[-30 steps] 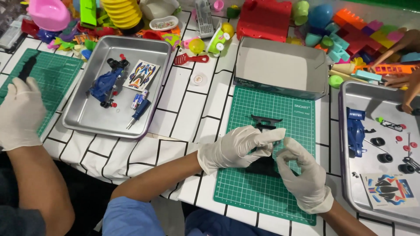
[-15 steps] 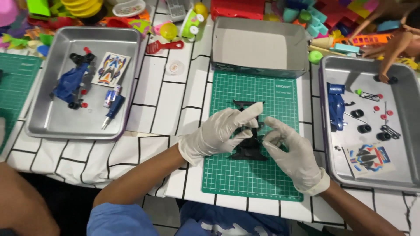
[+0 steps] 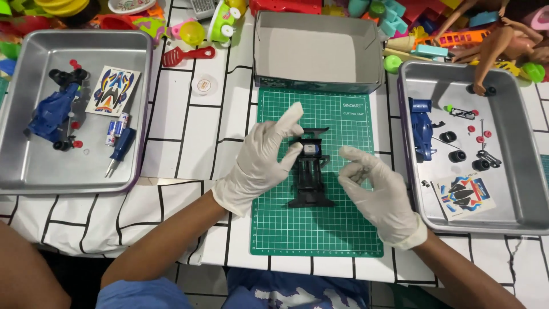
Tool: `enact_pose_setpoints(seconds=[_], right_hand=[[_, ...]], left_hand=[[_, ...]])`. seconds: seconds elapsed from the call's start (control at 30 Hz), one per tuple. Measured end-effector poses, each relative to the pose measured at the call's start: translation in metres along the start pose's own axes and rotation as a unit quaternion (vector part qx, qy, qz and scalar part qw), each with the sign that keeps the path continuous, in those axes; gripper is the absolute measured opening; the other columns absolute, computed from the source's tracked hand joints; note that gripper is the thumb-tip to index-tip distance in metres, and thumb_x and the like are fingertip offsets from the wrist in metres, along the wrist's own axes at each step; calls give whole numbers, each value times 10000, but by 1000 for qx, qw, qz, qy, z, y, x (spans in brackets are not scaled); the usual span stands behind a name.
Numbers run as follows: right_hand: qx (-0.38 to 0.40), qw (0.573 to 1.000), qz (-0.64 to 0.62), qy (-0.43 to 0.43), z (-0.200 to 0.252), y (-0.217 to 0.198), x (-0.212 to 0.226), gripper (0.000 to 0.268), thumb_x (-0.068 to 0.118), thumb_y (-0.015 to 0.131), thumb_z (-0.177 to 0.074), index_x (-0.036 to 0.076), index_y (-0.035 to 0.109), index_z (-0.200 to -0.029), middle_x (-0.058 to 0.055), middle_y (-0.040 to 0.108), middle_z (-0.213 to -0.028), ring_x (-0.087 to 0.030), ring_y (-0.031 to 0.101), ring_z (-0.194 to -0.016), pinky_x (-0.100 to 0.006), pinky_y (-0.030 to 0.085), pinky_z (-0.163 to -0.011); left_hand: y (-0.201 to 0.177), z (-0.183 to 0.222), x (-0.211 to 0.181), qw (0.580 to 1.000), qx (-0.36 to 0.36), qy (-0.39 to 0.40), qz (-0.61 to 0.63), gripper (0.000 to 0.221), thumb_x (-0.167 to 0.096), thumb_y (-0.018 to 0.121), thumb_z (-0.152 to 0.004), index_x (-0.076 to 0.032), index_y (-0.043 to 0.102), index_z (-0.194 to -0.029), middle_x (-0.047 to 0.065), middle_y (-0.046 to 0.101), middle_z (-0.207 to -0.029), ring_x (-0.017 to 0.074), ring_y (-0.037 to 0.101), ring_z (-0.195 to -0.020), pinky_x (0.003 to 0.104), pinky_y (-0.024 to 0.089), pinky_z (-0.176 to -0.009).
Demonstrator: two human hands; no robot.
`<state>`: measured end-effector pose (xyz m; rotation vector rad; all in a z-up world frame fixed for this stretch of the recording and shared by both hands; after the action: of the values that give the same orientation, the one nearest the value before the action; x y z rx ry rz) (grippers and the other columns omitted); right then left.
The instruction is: Assembling a toy car chassis by inserting batteries and attaching a plastic motor cover on a cutting mat.
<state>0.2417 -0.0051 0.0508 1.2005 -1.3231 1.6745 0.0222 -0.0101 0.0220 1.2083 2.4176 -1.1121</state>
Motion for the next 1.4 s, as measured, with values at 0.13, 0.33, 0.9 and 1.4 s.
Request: enact_pose_setpoints(seconds=[0.13,0.33,0.9,1.4], right_hand=[[1,988,140,72,6,-48,41,544,-83,692,-821,135,715,-1318,-37,745,-890,-136,611,-810,-261,504,-842],[-17,929,251,272,-8,-121,30,386,217,389,-1105,141,693,-1330,40,566,-904,-99,504,-819,-242,337,-756],[87,857,421,285,-24,-154,-24,243,124,503,-1000,120,732,-1082,-17,803,-1077,-177,740,-900,-321,561,-807],[-34,925,350,146,-51,-156,-47,550,357,867,-781,142,710,-1262,-106,765,-1085,-302,725,-1041,-388,592,-802]], left_hand=[[5,4,21,989,59,-125,-48,683,-157,662,-970,-181,339,-1572,1,709,-1226,227,646,-1101,417,441,-1049],[15,11,37,976,116,-183,-32,676,-263,642,-996,-233,303,-1579,-34,681,-1200,223,594,-1098,412,367,-1101],[34,-32,14,921,320,-189,-116,635,-484,575,-822,-240,586,-1408,31,615,-1387,329,497,-1255,509,294,-1124],[27,-13,35,968,199,-150,-15,679,-564,770,-778,-215,634,-1345,-18,643,-1363,205,573,-1300,395,365,-1174]])
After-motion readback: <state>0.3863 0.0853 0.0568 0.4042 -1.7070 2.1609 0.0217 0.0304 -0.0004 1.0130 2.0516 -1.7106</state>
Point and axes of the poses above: each hand's wrist, its own z-axis away from the middle knuckle, its own y-axis out of the palm, x = y × z, the point moved 4 cm from there along -z, towards the middle knuckle
